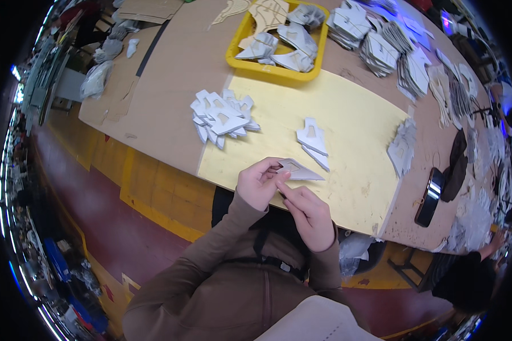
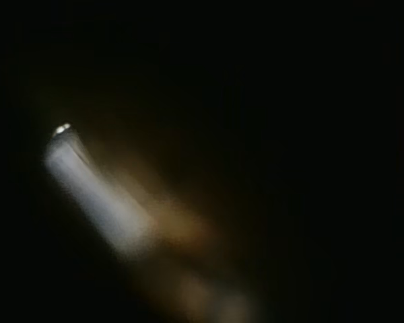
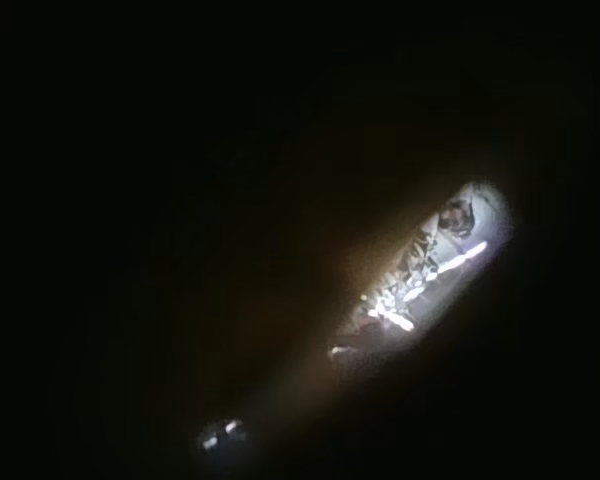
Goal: The person uses a small blade to trim the edges of white fabric pieces at a workbench. They repeatedly pick up pieces, trim them, and place them into a yellow tray. Other workers are visible in the background performing similar tasks.
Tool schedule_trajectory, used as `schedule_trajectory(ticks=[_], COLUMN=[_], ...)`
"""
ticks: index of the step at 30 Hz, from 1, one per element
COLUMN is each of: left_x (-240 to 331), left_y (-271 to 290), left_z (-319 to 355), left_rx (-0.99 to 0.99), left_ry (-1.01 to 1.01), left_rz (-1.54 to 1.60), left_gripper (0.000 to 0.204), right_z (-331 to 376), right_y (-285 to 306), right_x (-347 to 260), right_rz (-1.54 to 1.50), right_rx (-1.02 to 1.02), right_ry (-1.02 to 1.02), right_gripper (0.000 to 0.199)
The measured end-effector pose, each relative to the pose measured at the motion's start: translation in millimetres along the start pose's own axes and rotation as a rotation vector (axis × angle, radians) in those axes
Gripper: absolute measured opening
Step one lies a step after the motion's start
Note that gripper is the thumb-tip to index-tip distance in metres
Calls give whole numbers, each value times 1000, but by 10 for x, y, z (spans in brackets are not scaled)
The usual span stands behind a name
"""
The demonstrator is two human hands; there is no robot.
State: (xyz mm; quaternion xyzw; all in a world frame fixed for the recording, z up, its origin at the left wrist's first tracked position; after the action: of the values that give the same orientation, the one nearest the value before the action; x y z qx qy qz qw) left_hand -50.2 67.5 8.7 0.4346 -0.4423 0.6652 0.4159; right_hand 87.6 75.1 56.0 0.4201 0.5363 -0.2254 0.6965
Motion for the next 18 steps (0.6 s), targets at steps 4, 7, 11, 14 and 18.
schedule_trajectory(ticks=[4,7,11,14,18], left_x=[200,494,807,899,723], left_y=[491,1017,1258,1064,912], left_z=[-57,-263,-342,-261,-346], left_rx=[194,339,563,653,296], left_ry=[-194,-386,-590,-771,-753], left_rz=[-125,-214,-810,-1329,-1168], left_gripper=[17,17,22,24,20], right_z=[71,83,83,103,113], right_y=[91,166,243,256,254], right_x=[49,124,224,319,422], right_rz=[-193,-133,-119,-115,-128], right_rx=[29,81,147,141,151], right_ry=[-66,-77,-74,-148,-194], right_gripper=[47,39,33,33,33])
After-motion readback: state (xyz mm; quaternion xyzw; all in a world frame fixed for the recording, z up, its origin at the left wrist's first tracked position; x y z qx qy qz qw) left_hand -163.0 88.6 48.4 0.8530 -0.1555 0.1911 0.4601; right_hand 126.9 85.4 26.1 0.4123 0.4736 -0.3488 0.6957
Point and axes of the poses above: each hand's wrist, its own z-axis away from the middle knuckle, its own y-axis out of the back of the hand, x = y × z, the point moved 6 cm from there along -z, towards the middle knuckle, and after that the axes turned 2 degrees about -y, right-handed, at the moved point
